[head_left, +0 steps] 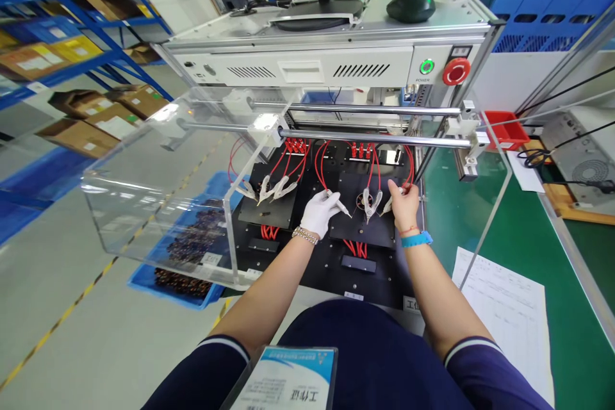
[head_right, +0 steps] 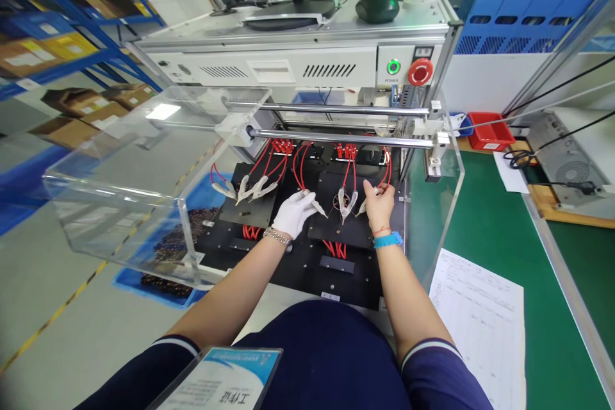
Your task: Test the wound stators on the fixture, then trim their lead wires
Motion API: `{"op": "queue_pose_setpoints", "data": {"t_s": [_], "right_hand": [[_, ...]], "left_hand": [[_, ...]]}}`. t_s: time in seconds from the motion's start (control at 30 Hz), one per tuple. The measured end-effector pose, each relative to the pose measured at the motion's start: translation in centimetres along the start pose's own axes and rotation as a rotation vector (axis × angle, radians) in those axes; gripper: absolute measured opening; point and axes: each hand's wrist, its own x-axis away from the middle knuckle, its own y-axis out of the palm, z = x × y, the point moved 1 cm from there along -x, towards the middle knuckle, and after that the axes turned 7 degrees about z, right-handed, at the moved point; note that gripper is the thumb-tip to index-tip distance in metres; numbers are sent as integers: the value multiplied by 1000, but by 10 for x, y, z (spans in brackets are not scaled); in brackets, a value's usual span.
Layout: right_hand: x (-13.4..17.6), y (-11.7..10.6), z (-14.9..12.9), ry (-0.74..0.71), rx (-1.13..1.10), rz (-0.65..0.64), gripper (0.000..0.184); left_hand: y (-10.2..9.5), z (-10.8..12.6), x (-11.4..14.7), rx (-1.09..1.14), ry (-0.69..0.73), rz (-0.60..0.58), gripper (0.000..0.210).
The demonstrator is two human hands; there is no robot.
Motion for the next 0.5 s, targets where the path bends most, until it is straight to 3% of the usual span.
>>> {"op": "queue_pose_setpoints", "data": {"t_s": [0.17, 0.27, 0.33, 0.4, 0.5], "right_hand": [[-7, -2, 7, 23, 20, 9, 56], [-11, -5, 12, 44, 30, 24, 59], [-14, -7, 12, 58, 35, 43, 62], [-18, -9, 11, 64, 38, 70, 67], [-20, -15, 2, 37, 38, 130, 71]], "left_hand": [[5, 2, 0, -111, -28, 55, 46], [4, 18, 24, -175, 52, 96, 55], [-2, 41, 55, -300, 284, 62, 57], [-19, 73, 89, -511, 653, 8, 55], [-68, 123, 112, -870, 1063, 78, 49]]}}
